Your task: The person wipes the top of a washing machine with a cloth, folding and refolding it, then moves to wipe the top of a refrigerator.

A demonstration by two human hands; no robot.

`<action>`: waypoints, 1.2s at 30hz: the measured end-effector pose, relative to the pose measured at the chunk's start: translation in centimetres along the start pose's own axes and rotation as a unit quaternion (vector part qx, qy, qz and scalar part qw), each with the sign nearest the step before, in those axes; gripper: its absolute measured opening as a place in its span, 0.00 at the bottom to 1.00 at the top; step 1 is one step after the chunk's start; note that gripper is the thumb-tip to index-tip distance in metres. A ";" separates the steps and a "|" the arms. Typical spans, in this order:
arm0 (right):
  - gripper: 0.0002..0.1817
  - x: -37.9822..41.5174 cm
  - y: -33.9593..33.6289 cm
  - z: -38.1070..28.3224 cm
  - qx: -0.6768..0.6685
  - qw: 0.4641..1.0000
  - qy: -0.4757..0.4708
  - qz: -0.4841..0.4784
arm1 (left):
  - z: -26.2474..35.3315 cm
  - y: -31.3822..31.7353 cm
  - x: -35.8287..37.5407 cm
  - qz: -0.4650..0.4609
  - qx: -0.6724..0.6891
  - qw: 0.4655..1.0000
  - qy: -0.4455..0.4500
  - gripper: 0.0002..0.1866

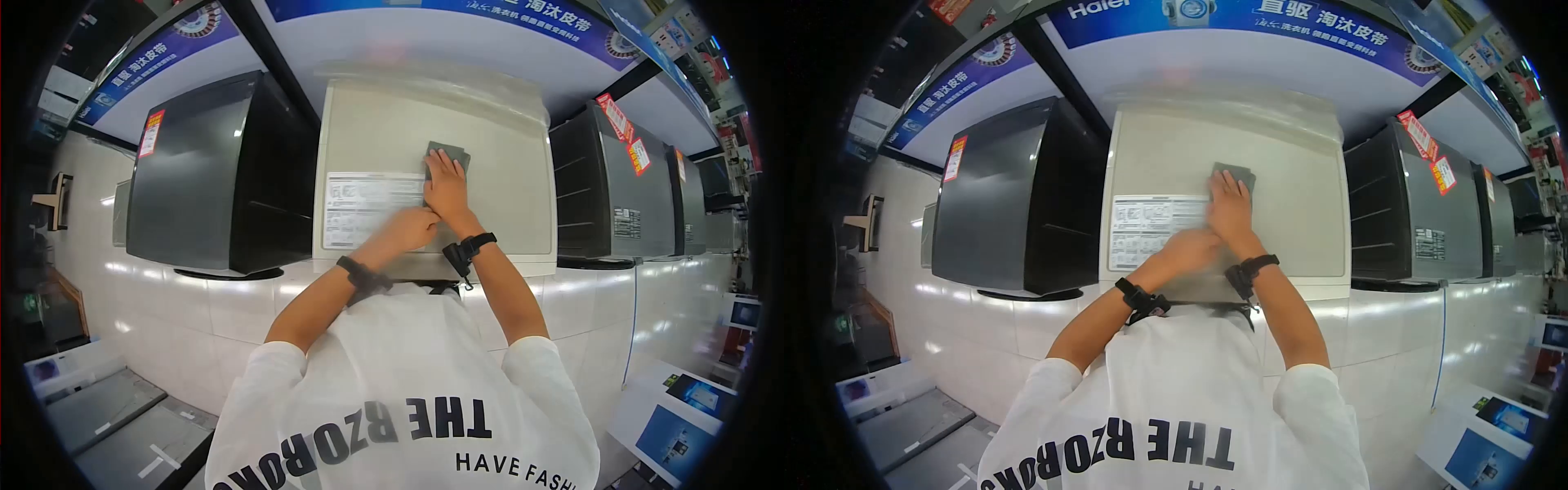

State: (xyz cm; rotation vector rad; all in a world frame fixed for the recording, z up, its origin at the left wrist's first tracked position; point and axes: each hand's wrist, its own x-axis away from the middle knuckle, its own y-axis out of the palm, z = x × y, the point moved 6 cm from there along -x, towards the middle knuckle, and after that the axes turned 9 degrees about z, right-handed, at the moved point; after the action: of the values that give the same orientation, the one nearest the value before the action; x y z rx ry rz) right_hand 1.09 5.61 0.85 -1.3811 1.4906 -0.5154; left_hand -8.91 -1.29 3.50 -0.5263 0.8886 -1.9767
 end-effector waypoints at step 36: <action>0.24 4.6 -13.1 20.9 0.042 0.994 0.048 0.091 | 15.2 14.4 -12.5 -0.006 -0.040 0.989 0.141 0.19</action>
State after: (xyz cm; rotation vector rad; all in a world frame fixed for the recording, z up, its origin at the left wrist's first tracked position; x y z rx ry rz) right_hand 26.12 4.40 1.41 -1.1568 1.6361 -0.5294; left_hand 15.47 -1.58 2.22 -0.2994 1.1452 -2.0647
